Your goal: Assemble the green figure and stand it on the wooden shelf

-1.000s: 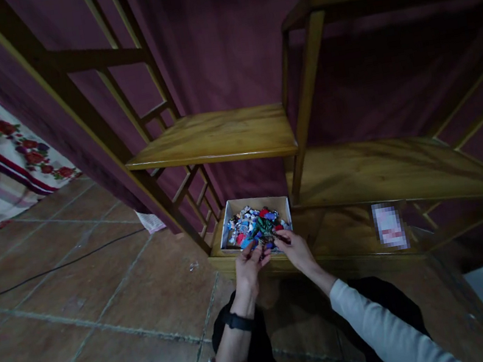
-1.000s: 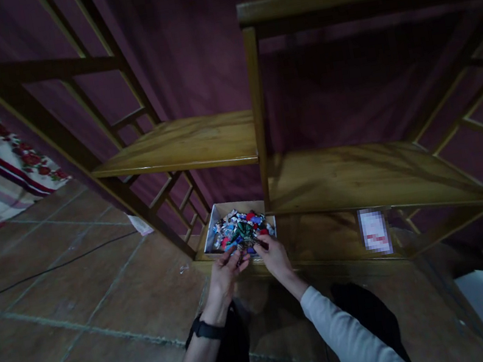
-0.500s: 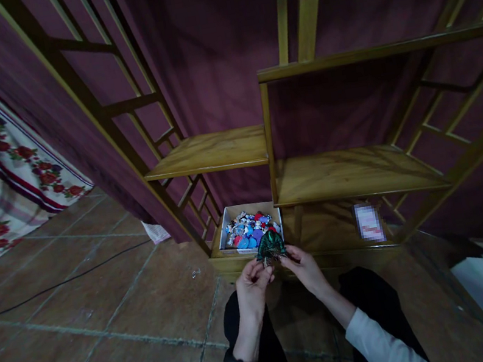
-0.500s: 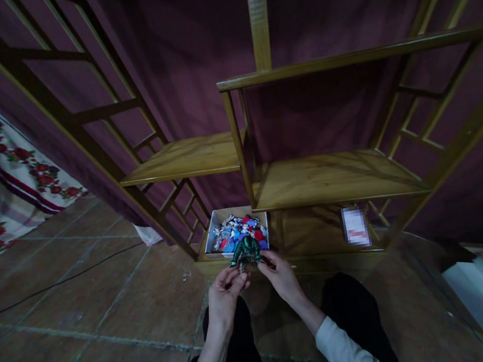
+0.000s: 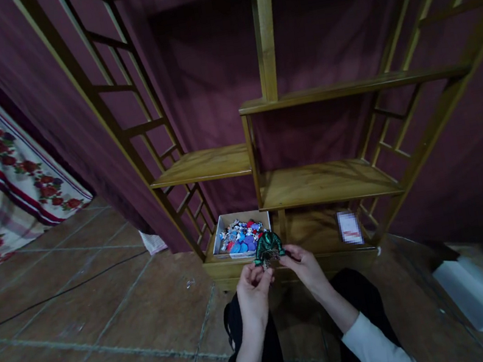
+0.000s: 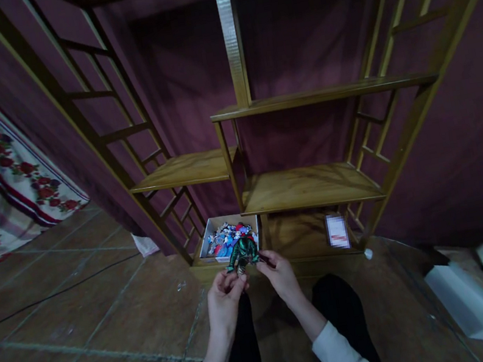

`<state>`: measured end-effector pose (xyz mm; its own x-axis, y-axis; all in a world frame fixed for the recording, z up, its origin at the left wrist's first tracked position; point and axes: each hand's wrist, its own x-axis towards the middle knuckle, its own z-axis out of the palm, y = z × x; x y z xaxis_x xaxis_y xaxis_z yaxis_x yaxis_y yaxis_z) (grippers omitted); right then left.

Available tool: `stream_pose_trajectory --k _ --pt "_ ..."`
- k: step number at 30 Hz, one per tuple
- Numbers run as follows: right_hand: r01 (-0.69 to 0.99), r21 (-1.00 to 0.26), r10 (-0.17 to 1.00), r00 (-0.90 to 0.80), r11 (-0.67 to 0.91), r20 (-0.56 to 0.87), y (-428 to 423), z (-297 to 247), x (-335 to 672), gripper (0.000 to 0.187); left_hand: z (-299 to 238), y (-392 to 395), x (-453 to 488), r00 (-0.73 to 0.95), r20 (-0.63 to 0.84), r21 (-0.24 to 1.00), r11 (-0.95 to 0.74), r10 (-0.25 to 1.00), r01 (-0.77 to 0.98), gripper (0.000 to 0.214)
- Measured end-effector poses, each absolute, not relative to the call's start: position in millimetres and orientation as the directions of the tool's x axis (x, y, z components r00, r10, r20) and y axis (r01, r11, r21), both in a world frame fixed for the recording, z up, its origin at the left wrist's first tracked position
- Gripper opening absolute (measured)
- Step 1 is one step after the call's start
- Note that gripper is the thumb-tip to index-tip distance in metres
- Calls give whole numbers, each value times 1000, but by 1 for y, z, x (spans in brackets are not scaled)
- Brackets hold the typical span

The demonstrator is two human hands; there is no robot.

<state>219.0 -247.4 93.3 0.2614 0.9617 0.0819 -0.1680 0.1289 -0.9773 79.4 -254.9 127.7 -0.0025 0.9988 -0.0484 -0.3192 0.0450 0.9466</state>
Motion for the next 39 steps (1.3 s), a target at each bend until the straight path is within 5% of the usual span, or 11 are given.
stream_pose_trajectory --k 11,18,39 --pt "-126 -973 943 297 195 150 -284 132 228 43 145 -244 79 139 -130 877 179 982 -447 40" --pt "88 -977 912 350 194 213 -289 129 230 43 147 -241 78 270 -228 816 335 935 -472 29" --pt "-387 -905 959 276 175 67 -269 114 227 42 155 -264 97 74 -42 903 69 996 -425 41"
